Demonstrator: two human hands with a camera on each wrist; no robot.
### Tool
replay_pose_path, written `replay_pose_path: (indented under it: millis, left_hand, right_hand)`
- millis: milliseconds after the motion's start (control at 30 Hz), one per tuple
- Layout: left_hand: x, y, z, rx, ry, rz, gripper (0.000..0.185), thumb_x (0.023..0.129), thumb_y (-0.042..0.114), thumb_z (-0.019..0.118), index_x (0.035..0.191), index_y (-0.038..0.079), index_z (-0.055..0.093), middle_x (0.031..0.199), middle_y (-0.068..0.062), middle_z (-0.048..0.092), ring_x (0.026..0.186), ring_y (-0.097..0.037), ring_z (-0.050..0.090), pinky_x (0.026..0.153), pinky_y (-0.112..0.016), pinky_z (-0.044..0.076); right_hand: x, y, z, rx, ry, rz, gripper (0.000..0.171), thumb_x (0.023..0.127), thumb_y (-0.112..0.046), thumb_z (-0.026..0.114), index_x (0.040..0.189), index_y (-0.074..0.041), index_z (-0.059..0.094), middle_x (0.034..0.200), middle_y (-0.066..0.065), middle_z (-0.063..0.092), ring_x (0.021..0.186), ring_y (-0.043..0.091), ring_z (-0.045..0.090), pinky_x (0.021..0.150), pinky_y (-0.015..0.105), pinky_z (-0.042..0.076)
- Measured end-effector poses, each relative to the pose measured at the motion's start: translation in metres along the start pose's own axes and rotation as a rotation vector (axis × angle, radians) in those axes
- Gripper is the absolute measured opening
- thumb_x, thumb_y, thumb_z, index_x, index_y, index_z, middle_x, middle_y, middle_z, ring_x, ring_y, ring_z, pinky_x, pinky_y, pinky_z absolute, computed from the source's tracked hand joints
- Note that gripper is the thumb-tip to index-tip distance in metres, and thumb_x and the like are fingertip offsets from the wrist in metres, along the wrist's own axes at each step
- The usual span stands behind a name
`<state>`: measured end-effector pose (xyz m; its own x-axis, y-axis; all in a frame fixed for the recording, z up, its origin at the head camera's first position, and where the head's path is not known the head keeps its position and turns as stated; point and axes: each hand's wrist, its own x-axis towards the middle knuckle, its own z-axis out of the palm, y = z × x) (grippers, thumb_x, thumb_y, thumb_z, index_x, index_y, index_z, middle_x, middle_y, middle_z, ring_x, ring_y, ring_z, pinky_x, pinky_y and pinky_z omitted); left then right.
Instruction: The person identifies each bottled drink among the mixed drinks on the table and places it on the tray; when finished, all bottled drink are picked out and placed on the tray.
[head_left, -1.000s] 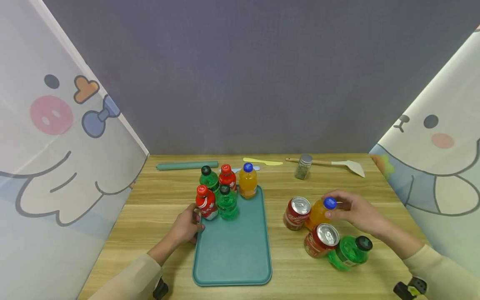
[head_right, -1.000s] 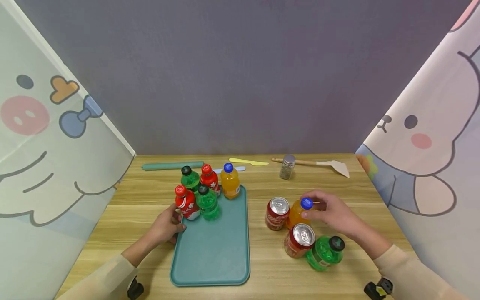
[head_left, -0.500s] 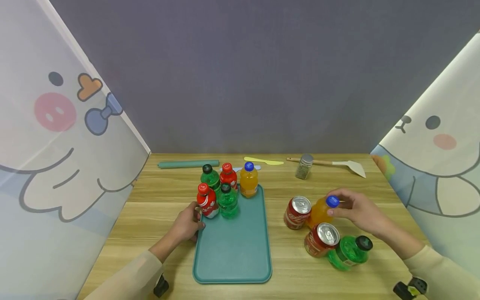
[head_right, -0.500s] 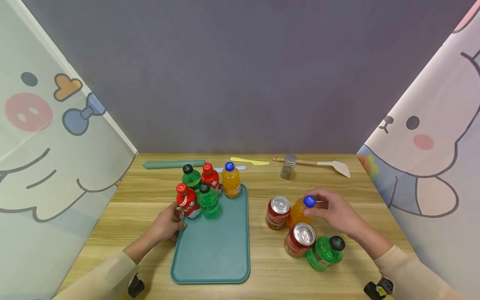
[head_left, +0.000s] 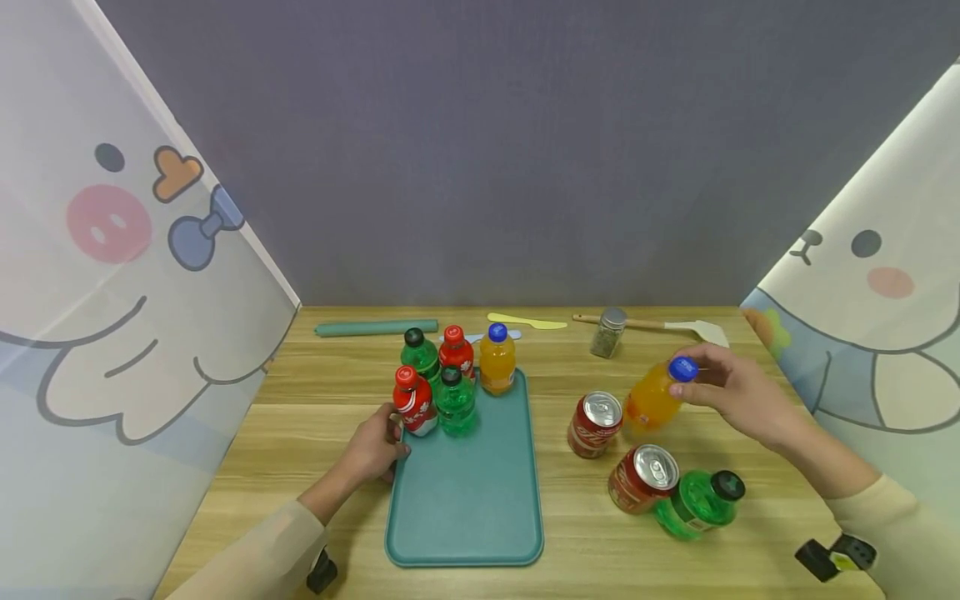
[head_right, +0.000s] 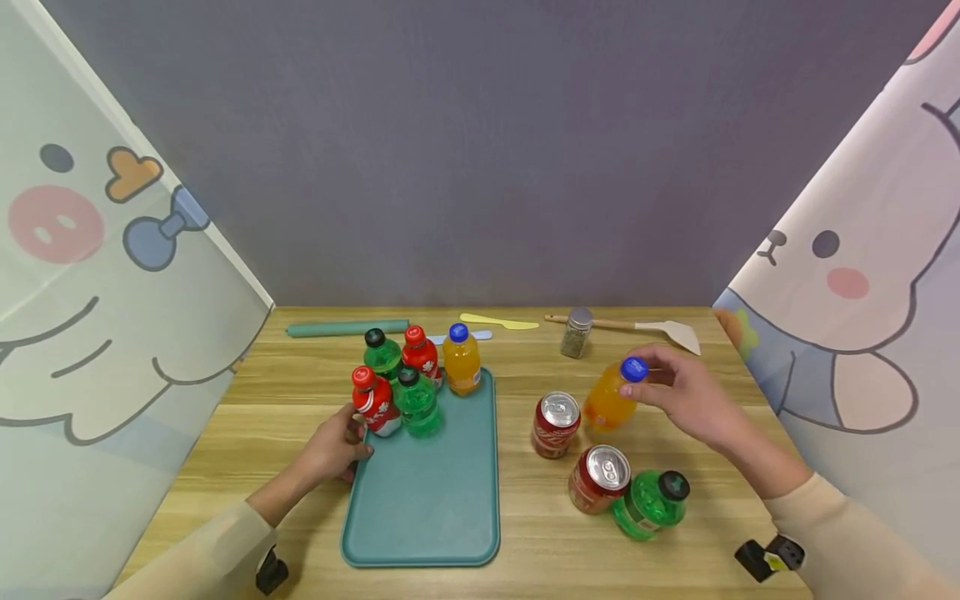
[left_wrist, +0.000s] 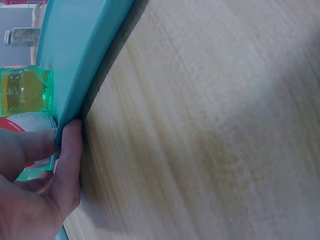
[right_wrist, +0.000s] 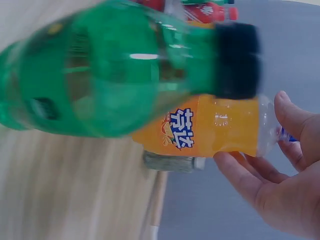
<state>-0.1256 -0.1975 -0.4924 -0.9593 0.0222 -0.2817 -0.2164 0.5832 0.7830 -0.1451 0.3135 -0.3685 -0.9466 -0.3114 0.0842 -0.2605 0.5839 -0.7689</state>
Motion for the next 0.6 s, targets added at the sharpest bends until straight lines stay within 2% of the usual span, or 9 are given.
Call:
replay_pose_path:
  millis: [67,300,367,533,600]
  left_hand:
    - [-0.001,0.000,0.000,0.000,0.002,-0.001,0.064,0.082,-0.014,0.071,0.139,0.000,0.045,0.096,-0.013,0.051,0.069,-0.023,0.060,0.042,-0.039,0.058]
    - [-0.001,-0.001,-0.001,0.003,-0.005,0.011,0.063,0.082,-0.014,0.070,0.139,0.001,0.045,0.095,-0.014,0.051,0.067,-0.022,0.060,0.042,-0.038,0.058]
    - [0.000,-0.001,-0.001,0.002,-0.004,0.010,0.064,0.082,-0.013,0.071,0.139,0.001,0.045,0.095,-0.014,0.051,0.066,-0.022,0.060,0.042,-0.039,0.058]
    - [0.001,-0.002,0.000,0.001,0.003,0.010,0.064,0.081,-0.013,0.071,0.139,0.001,0.046,0.095,-0.013,0.051,0.066,-0.023,0.061,0.042,-0.039,0.058]
    - [0.001,-0.002,0.000,0.001,0.002,0.012,0.064,0.082,-0.013,0.071,0.139,0.001,0.045,0.095,-0.013,0.051,0.066,-0.022,0.061,0.042,-0.039,0.058]
  right_hand:
    - [0.002,-0.007,-0.007,-0.021,0.004,0.011,0.028,0.097,-0.014,0.071,0.122,-0.003,0.063,0.113,0.010,0.066,0.097,-0.001,0.066,0.076,0.021,0.062]
    - [0.014,-0.024,-0.023,0.005,0.067,-0.045,0.031,0.096,-0.009,0.071,0.123,0.002,0.061,0.109,0.002,0.064,0.097,-0.001,0.067,0.074,0.021,0.063]
    - [0.018,-0.031,-0.026,0.002,0.071,-0.035,0.033,0.098,-0.013,0.070,0.125,0.001,0.059,0.111,0.004,0.062,0.099,-0.003,0.066,0.074,0.022,0.063]
    - [0.027,-0.053,-0.028,-0.013,0.070,0.037,0.035,0.100,-0.026,0.068,0.128,-0.008,0.057,0.120,0.005,0.060,0.103,-0.007,0.063,0.078,0.023,0.063]
    - [0.031,-0.063,-0.026,-0.007,0.067,0.053,0.035,0.099,-0.029,0.068,0.127,-0.011,0.058,0.123,0.004,0.060,0.105,-0.004,0.065,0.079,0.023,0.063]
